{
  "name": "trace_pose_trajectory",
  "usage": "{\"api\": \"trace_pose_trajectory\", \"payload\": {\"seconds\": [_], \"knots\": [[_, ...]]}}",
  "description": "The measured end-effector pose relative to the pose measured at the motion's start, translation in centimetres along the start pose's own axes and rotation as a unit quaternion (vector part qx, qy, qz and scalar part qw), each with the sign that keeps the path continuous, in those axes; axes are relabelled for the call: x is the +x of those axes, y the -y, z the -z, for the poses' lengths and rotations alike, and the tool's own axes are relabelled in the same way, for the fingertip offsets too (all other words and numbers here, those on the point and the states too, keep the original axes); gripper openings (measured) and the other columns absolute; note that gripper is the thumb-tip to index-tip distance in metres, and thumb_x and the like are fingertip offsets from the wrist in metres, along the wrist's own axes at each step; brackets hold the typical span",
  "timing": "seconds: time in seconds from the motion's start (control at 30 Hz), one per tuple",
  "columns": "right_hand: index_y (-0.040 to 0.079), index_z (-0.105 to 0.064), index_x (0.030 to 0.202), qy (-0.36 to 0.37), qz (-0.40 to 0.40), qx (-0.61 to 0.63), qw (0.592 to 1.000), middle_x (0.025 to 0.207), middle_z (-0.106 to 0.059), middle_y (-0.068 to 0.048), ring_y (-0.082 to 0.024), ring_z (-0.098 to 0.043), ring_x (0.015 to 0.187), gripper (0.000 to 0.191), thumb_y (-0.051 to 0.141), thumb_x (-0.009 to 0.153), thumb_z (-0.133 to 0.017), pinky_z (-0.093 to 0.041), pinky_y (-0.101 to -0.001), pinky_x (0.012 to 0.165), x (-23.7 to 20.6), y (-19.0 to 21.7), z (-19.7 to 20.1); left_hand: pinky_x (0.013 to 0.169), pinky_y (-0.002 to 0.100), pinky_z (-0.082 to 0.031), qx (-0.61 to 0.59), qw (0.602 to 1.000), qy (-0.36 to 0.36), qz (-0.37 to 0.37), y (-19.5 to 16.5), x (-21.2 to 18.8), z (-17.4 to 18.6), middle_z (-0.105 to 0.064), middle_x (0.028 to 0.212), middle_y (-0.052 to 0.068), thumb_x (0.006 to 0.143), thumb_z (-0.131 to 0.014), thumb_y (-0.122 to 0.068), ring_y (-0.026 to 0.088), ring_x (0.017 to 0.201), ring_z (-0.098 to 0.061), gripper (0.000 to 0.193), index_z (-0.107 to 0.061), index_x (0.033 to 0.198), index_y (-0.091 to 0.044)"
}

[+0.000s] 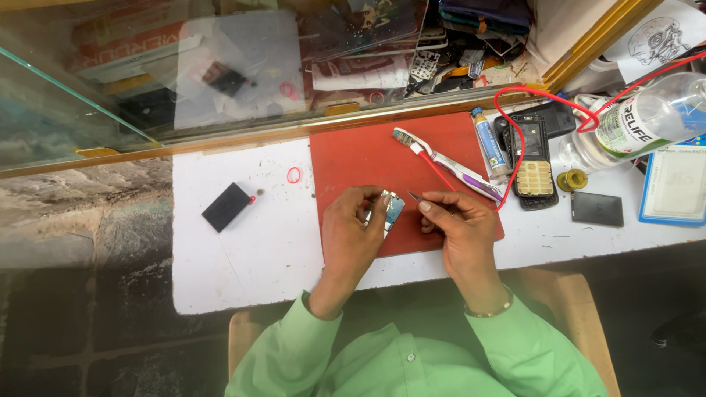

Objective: The person holds a small black electronic device with a red wire and uses a metal tool to probe and adjust connections on its circuit board. They remove a rubber band, flip the device to expose the board, and continue working with a soldering iron on the exposed components.

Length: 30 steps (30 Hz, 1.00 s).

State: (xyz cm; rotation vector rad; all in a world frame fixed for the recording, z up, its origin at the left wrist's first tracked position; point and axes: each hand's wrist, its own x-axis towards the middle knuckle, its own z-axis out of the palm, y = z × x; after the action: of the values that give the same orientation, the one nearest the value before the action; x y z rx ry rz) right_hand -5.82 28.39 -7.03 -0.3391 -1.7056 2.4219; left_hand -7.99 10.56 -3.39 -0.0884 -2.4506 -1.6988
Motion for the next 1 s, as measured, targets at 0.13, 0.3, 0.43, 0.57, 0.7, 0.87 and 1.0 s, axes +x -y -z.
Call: {"api": "trace_pose_trajectory", "payload": {"seconds": [0.13, 0.3, 0.43, 0.57, 0.7, 0.87, 1.0], "knots": [[-0.006, -0.074, 0.105, 0.002, 0.011, -0.010, 1.000, 0.087, -0.075, -0.013, -0.017, -0.069, 0.071, 0.019, -0.007, 0.087, -0.074, -0.057, -0.0278, 0.066, 0.1, -0.1, 0.0, 0.049, 0.029, -0.037, -0.046, 0.999, 0.004, 0.002, -0.1, 0.2, -0.3, -0.067, 0.072, 0.005, 0.092, -0.074, -0.016, 0.011, 0.055, -0.044, 0.014, -0.075, 0.095, -0.003], [-0.006, -0.074, 0.106, 0.002, 0.021, -0.028, 0.999, 0.087, -0.075, -0.012, -0.016, -0.068, 0.071, 0.018, -0.006, 0.087, -0.074, -0.057, -0.0272, 0.067, 0.1, -0.2, -0.5, 0.048, 0.028, -0.036, -0.054, 0.998, 0.009, 0.020, -0.2, 0.4, -0.5, -0.068, 0.072, 0.003, 0.091, -0.074, -0.014, 0.008, 0.053, -0.042, 0.011, -0.074, 0.091, -0.003], [-0.006, -0.075, 0.106, 0.006, 0.023, -0.029, 0.999, 0.088, -0.075, -0.012, -0.015, -0.068, 0.071, 0.018, -0.006, 0.087, -0.074, -0.057, -0.0269, 0.067, 0.1, -0.2, -0.8, 0.047, 0.028, -0.035, -0.051, 0.998, 0.009, 0.018, -0.2, 0.4, -0.5, -0.069, 0.072, 0.002, 0.089, -0.076, -0.014, 0.008, 0.053, -0.043, 0.012, -0.074, 0.090, -0.003], [-0.006, -0.074, 0.106, 0.003, 0.028, -0.035, 0.999, 0.088, -0.075, -0.011, -0.014, -0.067, 0.072, 0.019, -0.005, 0.087, -0.074, -0.057, -0.0263, 0.068, 0.0, -0.1, -1.1, 0.049, 0.026, -0.038, -0.063, 0.998, 0.009, 0.003, 0.0, 0.5, -0.5, -0.071, 0.074, 0.002, 0.089, -0.076, -0.014, 0.007, 0.055, -0.046, 0.012, -0.073, 0.091, -0.003], [-0.005, -0.075, 0.105, -0.014, 0.068, -0.087, 0.994, 0.086, -0.072, -0.009, -0.012, -0.066, 0.076, 0.014, -0.004, 0.091, -0.075, -0.056, -0.0251, 0.071, -0.4, -0.1, -1.7, 0.047, 0.026, -0.035, -0.064, 0.997, 0.012, 0.040, 0.0, 0.5, -0.6, -0.068, 0.070, 0.002, 0.088, -0.077, -0.014, 0.006, 0.053, -0.042, 0.012, -0.074, 0.090, -0.002], [-0.003, -0.073, 0.103, 0.011, 0.161, -0.129, 0.979, 0.106, -0.071, -0.008, -0.009, -0.066, 0.093, 0.012, -0.008, 0.092, -0.072, -0.056, -0.0226, 0.082, -0.8, 0.0, -2.3, 0.046, 0.025, -0.036, -0.095, 0.993, 0.016, 0.071, 0.1, 0.6, -0.5, -0.067, 0.070, 0.000, 0.088, -0.075, -0.013, 0.004, 0.053, -0.041, 0.013, -0.073, 0.090, -0.001], [-0.002, -0.073, 0.102, 0.012, 0.184, -0.152, 0.971, 0.107, -0.071, -0.008, -0.010, -0.067, 0.094, 0.013, -0.010, 0.091, -0.073, -0.056, -0.0229, 0.082, -1.0, -0.2, -2.8, 0.045, 0.025, -0.034, -0.090, 0.993, 0.014, 0.076, 0.3, 0.6, -0.5, -0.066, 0.068, 0.001, 0.088, -0.074, -0.013, 0.004, 0.051, -0.040, 0.013, -0.072, 0.090, 0.000]]}}
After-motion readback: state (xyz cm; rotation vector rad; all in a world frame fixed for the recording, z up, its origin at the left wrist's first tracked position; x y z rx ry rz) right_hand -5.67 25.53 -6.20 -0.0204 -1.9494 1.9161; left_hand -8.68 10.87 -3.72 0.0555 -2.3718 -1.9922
